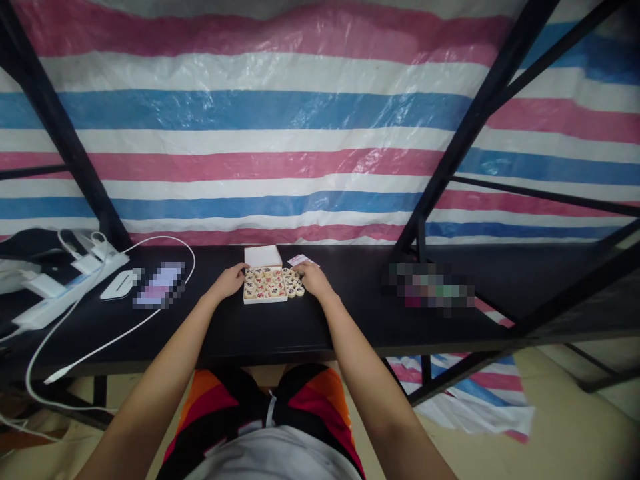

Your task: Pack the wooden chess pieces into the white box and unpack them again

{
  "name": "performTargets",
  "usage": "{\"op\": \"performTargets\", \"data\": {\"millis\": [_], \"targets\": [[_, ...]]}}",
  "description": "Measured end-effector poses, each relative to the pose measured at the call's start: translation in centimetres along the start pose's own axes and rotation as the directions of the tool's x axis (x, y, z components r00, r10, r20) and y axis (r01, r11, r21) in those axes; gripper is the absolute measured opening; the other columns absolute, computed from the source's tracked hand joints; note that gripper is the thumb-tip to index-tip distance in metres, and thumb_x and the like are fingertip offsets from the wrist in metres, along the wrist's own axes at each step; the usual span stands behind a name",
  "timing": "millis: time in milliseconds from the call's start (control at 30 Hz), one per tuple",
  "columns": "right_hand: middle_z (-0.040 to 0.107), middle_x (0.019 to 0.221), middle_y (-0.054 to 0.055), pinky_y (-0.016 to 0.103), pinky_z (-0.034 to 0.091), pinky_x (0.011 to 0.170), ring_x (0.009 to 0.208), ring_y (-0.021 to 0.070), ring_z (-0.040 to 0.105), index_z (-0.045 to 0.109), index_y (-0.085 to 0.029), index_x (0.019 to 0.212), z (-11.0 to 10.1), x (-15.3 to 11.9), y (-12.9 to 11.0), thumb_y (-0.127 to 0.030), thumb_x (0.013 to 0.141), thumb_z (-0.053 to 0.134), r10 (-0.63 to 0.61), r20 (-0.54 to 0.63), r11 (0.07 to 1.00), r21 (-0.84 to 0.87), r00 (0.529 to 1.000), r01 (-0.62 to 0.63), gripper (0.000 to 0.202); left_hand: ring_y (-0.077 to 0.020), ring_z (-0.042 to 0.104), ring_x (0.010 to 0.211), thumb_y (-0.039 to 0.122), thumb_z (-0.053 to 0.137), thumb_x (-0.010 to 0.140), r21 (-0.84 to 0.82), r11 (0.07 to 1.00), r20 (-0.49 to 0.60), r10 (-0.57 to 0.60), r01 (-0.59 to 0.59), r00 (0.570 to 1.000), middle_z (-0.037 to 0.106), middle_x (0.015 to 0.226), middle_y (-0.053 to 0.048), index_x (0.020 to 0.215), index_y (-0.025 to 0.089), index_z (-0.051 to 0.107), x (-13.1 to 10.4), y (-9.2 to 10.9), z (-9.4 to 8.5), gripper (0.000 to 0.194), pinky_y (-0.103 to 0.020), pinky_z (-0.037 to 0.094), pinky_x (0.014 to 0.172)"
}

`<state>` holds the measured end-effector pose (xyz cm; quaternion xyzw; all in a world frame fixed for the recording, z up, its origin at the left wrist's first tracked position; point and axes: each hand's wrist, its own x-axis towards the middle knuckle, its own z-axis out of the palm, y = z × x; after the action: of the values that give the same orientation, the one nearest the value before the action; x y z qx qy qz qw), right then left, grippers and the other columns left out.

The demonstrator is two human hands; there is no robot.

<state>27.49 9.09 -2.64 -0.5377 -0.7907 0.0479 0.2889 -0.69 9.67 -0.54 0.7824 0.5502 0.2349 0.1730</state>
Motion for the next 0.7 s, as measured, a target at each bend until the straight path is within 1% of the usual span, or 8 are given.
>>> {"op": "performTargets", "data": {"millis": [133,367,500,633,700], "targets": [[0.063,0.111,0.008,0.03,0.038,0.096,0.105,0.0179,0.055,0.068,-0.017,0.104,0.0,-0.03,-0.03,0.006,0.064,0.04,0.006,-0.005,1.0,0.007,1.0,-0.006,0.054,-0.0164,0.06,0.074,0.015,0.041,0.079,-0.001,1.0,0.008,-0.005,0.005,1.0,0.067,0.085,-0.004,0.117,0.018,0.058,0.01,0.09,-0.04,0.042,-0.025,0.042,0.071],[0.062,0.11,0.009,0.029,0.04,0.095,0.103,0.0178,0.055,0.069,-0.017,0.101,0.27,0.01,0.24,0.006,0.065,0.041,0.025,-0.016,0.999,0.029,1.0,-0.025,0.051,-0.0154,0.06,0.073,0.015,0.041,0.079,0.009,1.0,0.007,0.003,-0.003,1.0,0.067,0.082,-0.003,0.118,0.018,0.057,0.08,0.02,0.02,0.042,-0.023,0.042,0.071],[0.061,0.11,0.009,0.029,0.04,0.094,0.104,0.0178,0.054,0.068,-0.017,0.102,0.32,-0.07,0.22,0.006,0.065,0.041,0.046,-0.017,0.997,0.055,0.999,-0.045,0.051,-0.0158,0.06,0.073,0.015,0.041,0.079,0.014,1.0,-0.002,0.02,-0.02,1.0,0.067,0.084,-0.004,0.118,0.019,0.057,0.03,0.01,0.03,0.042,-0.023,0.042,0.07],[0.06,0.109,0.008,0.029,0.04,0.095,0.103,0.0176,0.053,0.068,-0.018,0.101,0.07,-0.09,0.05,0.005,0.066,0.041,0.061,-0.046,0.997,0.044,0.997,-0.059,0.05,-0.016,0.061,0.073,0.016,0.041,0.08,0.019,1.0,0.002,0.021,-0.021,1.0,0.067,0.085,-0.004,0.117,0.018,0.058,-0.09,0.11,-0.04,0.041,-0.023,0.042,0.069],[0.06,0.107,0.008,0.03,0.039,0.094,0.101,0.0176,0.053,0.068,-0.017,0.1,-0.03,-0.03,-0.29,0.004,0.069,0.041,0.062,-0.071,0.998,0.034,0.996,-0.059,0.046,-0.0159,0.06,0.073,0.015,0.04,0.08,0.023,1.0,0.002,0.018,-0.018,1.0,0.068,0.085,-0.004,0.116,0.018,0.058,-0.14,0.17,-0.1,0.04,-0.023,0.042,0.069]]}}
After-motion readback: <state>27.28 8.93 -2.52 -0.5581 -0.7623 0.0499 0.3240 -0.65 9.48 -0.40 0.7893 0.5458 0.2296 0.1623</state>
